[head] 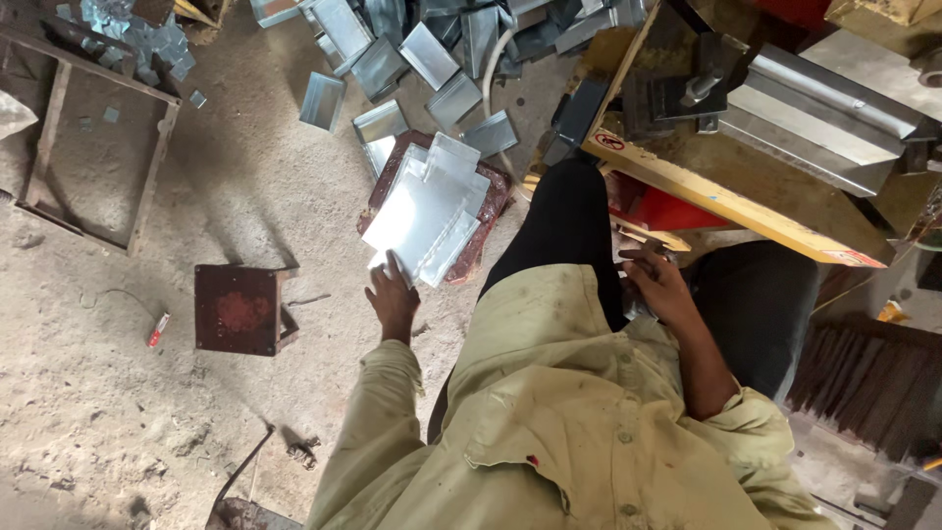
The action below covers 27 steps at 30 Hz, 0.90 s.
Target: The person picks up metal sheets, inserts them individually into a mechanical press to bend the edges, and places the finished metal parts into a pile on the floor.
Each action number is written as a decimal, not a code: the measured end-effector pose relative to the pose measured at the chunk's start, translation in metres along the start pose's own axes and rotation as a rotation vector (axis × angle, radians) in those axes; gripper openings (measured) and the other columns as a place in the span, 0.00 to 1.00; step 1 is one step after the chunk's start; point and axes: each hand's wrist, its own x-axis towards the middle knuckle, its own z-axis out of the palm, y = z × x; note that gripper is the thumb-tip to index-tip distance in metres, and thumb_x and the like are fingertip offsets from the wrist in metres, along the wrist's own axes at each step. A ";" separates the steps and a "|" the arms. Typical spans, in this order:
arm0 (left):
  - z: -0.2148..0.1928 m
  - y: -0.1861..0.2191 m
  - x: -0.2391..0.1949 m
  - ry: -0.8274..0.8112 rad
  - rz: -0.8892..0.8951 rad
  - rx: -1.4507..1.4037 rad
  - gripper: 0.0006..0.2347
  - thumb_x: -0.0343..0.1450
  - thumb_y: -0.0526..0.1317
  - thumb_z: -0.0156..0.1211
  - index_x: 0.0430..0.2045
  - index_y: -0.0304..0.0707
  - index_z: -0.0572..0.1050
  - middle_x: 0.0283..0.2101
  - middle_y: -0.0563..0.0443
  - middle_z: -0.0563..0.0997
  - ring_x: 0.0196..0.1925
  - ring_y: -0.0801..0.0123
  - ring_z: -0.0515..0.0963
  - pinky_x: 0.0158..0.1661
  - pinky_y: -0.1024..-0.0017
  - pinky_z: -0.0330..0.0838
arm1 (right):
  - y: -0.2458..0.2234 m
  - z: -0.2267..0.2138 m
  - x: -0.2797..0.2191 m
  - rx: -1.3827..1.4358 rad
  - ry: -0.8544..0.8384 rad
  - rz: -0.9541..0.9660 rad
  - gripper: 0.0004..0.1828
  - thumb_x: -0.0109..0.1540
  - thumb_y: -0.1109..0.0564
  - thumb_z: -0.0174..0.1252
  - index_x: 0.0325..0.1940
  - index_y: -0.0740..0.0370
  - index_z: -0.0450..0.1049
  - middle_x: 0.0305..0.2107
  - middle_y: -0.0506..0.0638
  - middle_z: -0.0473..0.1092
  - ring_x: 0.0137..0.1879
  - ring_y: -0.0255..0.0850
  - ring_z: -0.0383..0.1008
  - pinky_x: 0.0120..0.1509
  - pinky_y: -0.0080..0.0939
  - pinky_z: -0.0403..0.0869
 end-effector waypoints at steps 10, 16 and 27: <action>0.020 0.066 -0.001 0.062 0.187 -0.119 0.49 0.61 0.53 0.74 0.73 0.46 0.46 0.77 0.46 0.48 0.78 0.51 0.48 0.69 0.32 0.46 | 0.009 0.000 -0.003 -0.059 0.033 -0.012 0.16 0.69 0.56 0.56 0.58 0.66 0.74 0.36 0.47 0.75 0.36 0.31 0.72 0.38 0.31 0.71; 0.024 0.079 -0.029 0.197 0.282 0.129 0.40 0.67 0.48 0.69 0.74 0.47 0.53 0.77 0.44 0.54 0.76 0.47 0.57 0.63 0.38 0.60 | 0.001 0.000 -0.001 0.060 0.054 0.006 0.17 0.67 0.56 0.56 0.59 0.65 0.74 0.35 0.45 0.73 0.35 0.30 0.69 0.37 0.31 0.69; 0.016 0.078 0.007 0.067 0.323 0.110 0.32 0.66 0.39 0.60 0.69 0.40 0.57 0.69 0.39 0.63 0.64 0.41 0.68 0.51 0.50 0.73 | -0.001 0.002 -0.004 -0.091 0.024 -0.054 0.17 0.70 0.55 0.55 0.60 0.66 0.75 0.36 0.50 0.75 0.38 0.33 0.72 0.40 0.34 0.71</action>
